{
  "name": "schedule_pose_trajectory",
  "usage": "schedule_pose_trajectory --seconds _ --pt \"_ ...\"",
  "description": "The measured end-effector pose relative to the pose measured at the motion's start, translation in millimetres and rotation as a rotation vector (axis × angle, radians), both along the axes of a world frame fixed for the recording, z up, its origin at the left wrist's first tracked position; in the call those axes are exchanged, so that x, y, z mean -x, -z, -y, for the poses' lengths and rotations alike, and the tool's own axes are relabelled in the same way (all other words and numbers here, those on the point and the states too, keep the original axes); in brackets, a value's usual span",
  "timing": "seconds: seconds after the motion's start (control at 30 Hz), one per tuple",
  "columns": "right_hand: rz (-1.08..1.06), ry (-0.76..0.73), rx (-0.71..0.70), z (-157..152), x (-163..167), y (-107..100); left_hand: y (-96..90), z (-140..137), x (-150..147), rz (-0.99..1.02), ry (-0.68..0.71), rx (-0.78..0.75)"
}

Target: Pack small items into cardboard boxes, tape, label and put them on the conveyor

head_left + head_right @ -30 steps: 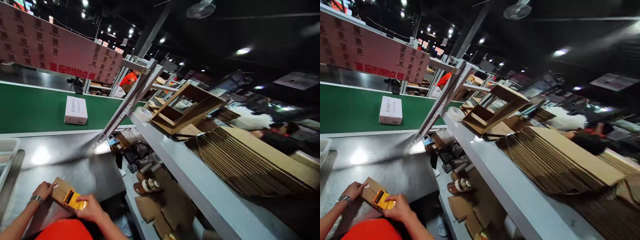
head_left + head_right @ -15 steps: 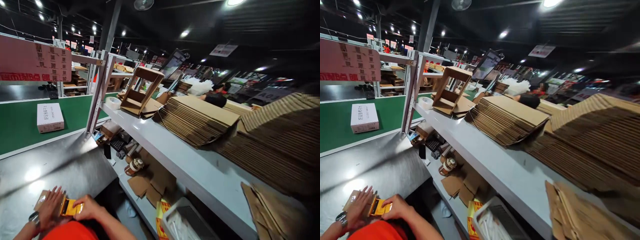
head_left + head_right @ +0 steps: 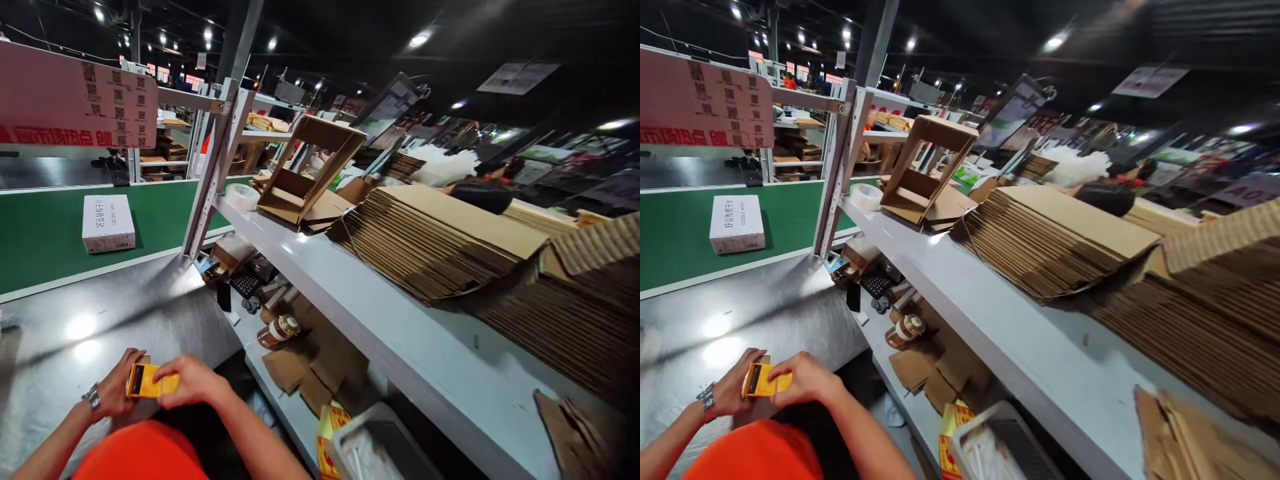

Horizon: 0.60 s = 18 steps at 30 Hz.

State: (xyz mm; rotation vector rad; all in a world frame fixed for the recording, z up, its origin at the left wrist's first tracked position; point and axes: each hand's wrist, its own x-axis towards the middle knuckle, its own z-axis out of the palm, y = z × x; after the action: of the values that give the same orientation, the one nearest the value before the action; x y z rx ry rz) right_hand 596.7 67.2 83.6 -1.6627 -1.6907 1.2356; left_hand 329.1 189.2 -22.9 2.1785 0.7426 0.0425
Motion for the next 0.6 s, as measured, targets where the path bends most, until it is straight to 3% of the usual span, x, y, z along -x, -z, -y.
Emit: schedule_pose_trajectory --seconds 0.13,0.23,0.3,0.4,0.6 --pt "-0.004 -0.112 0.030 -20 4 -35 -12.9 -8 14 0.016 -0.065 0.019" --pt "0.018 -0.189 0.060 -26 -6 -54 -20.8 -14 51 0.018 -0.111 -0.009" --pt "0.009 -0.194 0.074 -32 -9 -53 -21.3 -19 82 -0.025 -0.160 -0.046" --pt "0.010 -0.231 0.031 -49 10 -31 -13.3 -24 130 -0.066 -0.213 -0.110" --pt "-0.014 -0.308 0.050 -82 100 36 20.0 -25 189 -0.271 -0.344 -0.159"
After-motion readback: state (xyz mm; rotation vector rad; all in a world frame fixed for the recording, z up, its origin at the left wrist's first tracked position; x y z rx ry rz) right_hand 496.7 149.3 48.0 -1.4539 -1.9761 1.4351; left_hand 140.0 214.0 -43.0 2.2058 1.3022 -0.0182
